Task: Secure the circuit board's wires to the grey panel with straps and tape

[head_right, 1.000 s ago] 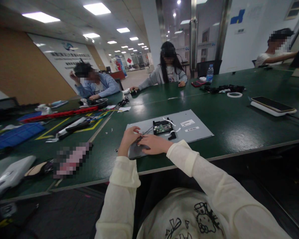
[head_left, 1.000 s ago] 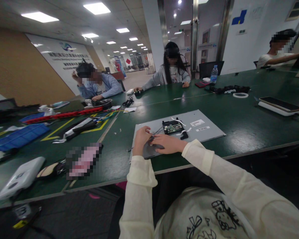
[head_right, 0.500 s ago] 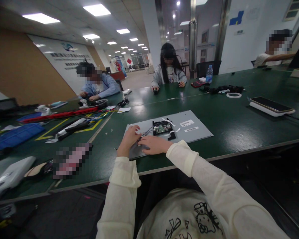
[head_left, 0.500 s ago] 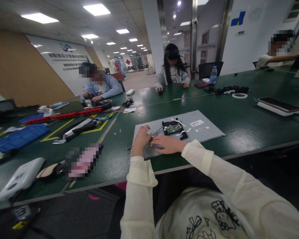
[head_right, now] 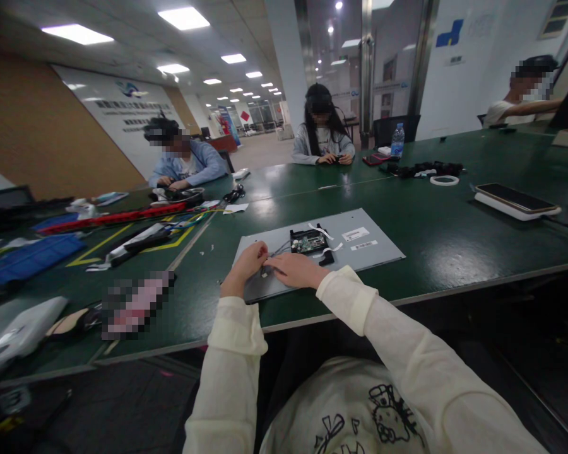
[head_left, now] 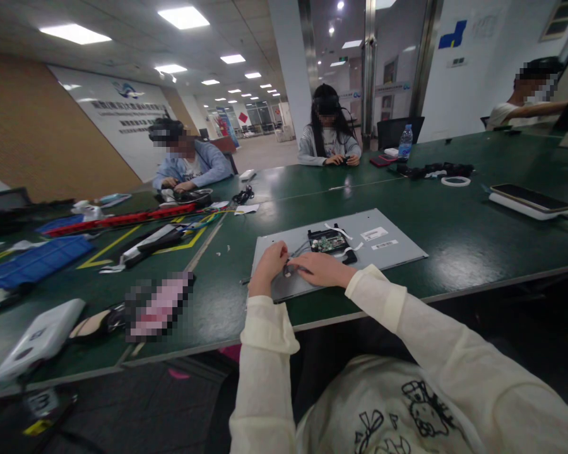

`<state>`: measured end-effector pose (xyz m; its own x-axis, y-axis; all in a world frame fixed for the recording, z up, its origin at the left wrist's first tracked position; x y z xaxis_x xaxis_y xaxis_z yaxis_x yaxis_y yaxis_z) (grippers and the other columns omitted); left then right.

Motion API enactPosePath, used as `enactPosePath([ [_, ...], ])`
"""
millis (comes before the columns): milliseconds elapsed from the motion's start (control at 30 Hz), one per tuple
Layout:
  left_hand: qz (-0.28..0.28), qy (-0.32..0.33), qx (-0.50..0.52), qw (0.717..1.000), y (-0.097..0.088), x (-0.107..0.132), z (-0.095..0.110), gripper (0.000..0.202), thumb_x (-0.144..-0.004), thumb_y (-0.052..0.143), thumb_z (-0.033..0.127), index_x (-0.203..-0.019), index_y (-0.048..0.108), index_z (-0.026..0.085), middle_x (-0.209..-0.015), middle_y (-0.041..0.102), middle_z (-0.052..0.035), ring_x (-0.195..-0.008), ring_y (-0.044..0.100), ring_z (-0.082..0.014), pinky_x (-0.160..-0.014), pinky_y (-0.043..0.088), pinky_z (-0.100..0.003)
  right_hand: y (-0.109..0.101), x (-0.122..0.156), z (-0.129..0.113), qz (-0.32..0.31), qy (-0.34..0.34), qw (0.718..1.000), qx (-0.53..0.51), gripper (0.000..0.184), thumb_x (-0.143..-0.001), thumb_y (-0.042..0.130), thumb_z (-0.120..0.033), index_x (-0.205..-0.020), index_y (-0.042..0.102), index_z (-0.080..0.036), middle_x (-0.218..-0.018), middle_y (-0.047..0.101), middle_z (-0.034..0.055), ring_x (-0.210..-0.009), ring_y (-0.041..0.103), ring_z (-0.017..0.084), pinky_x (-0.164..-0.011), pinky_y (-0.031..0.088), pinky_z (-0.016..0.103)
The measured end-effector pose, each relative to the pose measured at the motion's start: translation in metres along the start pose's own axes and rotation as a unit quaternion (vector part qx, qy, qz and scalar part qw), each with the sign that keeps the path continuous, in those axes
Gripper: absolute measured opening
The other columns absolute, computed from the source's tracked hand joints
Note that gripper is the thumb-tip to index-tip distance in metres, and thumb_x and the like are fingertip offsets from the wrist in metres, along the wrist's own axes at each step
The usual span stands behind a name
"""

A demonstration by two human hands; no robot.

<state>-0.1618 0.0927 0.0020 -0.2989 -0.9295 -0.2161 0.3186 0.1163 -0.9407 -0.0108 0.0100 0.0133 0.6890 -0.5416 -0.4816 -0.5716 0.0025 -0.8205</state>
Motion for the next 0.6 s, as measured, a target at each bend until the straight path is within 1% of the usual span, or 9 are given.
enactPosePath([
  [67, 0.002, -0.004, 0.004, 1.000, 0.000, 0.000, -0.002, 0.008, -0.077, 0.050, 0.014, -0.083, 0.054, 0.018, -0.086, 0.062, -0.0057, -0.080, 0.056, -0.0180, -0.075, 0.044, -0.029, -0.005, 0.000, 0.004, 0.026, 0.045, 0.999, 0.000, 0.037, -0.091, 0.042, -0.014, -0.127, 0.053, -0.015, -0.116, 0.063, 0.0106, -0.106, 0.058, 0.020, -0.094, 0.043, 0.034],
  [167, -0.004, 0.001, 0.027, 1.000, 0.001, 0.001, -0.004, 0.007, -0.078, 0.052, 0.017, -0.084, 0.055, 0.019, -0.087, 0.062, -0.0047, -0.079, 0.057, -0.0172, -0.076, 0.045, -0.029, -0.016, 0.000, 0.013, 0.084, 0.113, 0.990, -0.016, 0.043, -0.090, 0.039, -0.009, -0.131, 0.048, -0.015, -0.114, 0.063, 0.0095, -0.104, 0.058, 0.019, -0.094, 0.043, 0.032],
  [233, -0.004, 0.002, 0.051, 0.999, 0.001, 0.001, -0.006, 0.008, -0.077, 0.052, 0.018, -0.085, 0.055, 0.019, -0.085, 0.062, -0.0039, -0.078, 0.057, -0.0168, -0.075, 0.045, -0.029, -0.021, 0.001, 0.018, 0.118, 0.140, 0.983, -0.031, 0.045, -0.088, 0.038, -0.007, -0.132, 0.047, -0.014, -0.112, 0.064, 0.0093, -0.104, 0.058, 0.018, -0.094, 0.043, 0.031],
  [300, -0.003, -0.003, 0.066, 0.998, 0.000, 0.002, -0.007, 0.009, -0.076, 0.052, 0.019, -0.084, 0.056, 0.018, -0.083, 0.062, -0.0033, -0.077, 0.057, -0.0166, -0.074, 0.045, -0.029, -0.022, 0.002, 0.020, 0.128, 0.145, 0.980, -0.041, 0.046, -0.087, 0.037, -0.006, -0.131, 0.047, -0.013, -0.111, 0.064, 0.0092, -0.103, 0.058, 0.018, -0.095, 0.043, 0.031],
  [367, -0.005, -0.013, 0.077, 0.997, 0.000, 0.002, -0.007, 0.008, -0.075, 0.053, 0.018, -0.083, 0.056, 0.018, -0.081, 0.062, -0.0027, -0.076, 0.057, -0.0163, -0.073, 0.045, -0.028, -0.020, 0.001, 0.018, 0.122, 0.122, 0.984, -0.042, 0.044, -0.087, 0.039, -0.007, -0.130, 0.048, -0.011, -0.112, 0.063, 0.0104, -0.105, 0.057, 0.018, -0.097, 0.041, 0.032],
  [433, -0.009, -0.027, 0.088, 0.996, 0.000, 0.002, -0.007, 0.008, -0.074, 0.054, 0.018, -0.082, 0.056, 0.019, -0.080, 0.062, -0.0020, -0.075, 0.056, -0.0157, -0.072, 0.045, -0.028, -0.016, 0.000, 0.011, 0.099, 0.062, 0.992, -0.038, 0.041, -0.088, 0.043, -0.011, -0.128, 0.051, -0.011, -0.118, 0.060, 0.0118, -0.111, 0.054, 0.019, -0.101, 0.039, 0.034],
  [533, -0.012, -0.043, 0.107, 0.993, 0.000, 0.003, -0.007, 0.011, -0.071, 0.054, 0.016, -0.082, 0.056, 0.018, -0.078, 0.061, -0.0011, -0.073, 0.054, -0.0148, -0.070, 0.044, -0.027, -0.008, 0.000, -0.005, 0.037, -0.053, 0.998, -0.026, 0.039, -0.087, 0.054, -0.024, -0.125, 0.055, -0.014, -0.128, 0.054, 0.0120, -0.121, 0.046, 0.021, -0.108, 0.033, 0.037],
  [600, -0.010, -0.033, 0.103, 0.994, -0.001, 0.004, -0.007, 0.014, -0.070, 0.053, 0.013, -0.083, 0.056, 0.017, -0.079, 0.061, -0.0018, -0.073, 0.053, -0.0147, -0.070, 0.043, -0.027, -0.003, 0.002, -0.012, -0.004, -0.097, 0.995, -0.005, 0.044, -0.084, 0.060, -0.033, -0.124, 0.056, -0.017, -0.137, 0.046, 0.0116, -0.129, 0.038, 0.023, -0.111, 0.028, 0.040],
])
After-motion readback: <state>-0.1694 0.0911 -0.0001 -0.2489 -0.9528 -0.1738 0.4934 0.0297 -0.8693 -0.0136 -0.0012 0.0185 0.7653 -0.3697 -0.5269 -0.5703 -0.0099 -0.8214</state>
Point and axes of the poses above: each hand's wrist, its own x-axis away from the middle knuckle, its own y-axis out of the palm, z = x × y, the point moved 5 cm from there along -x, towards the middle knuckle
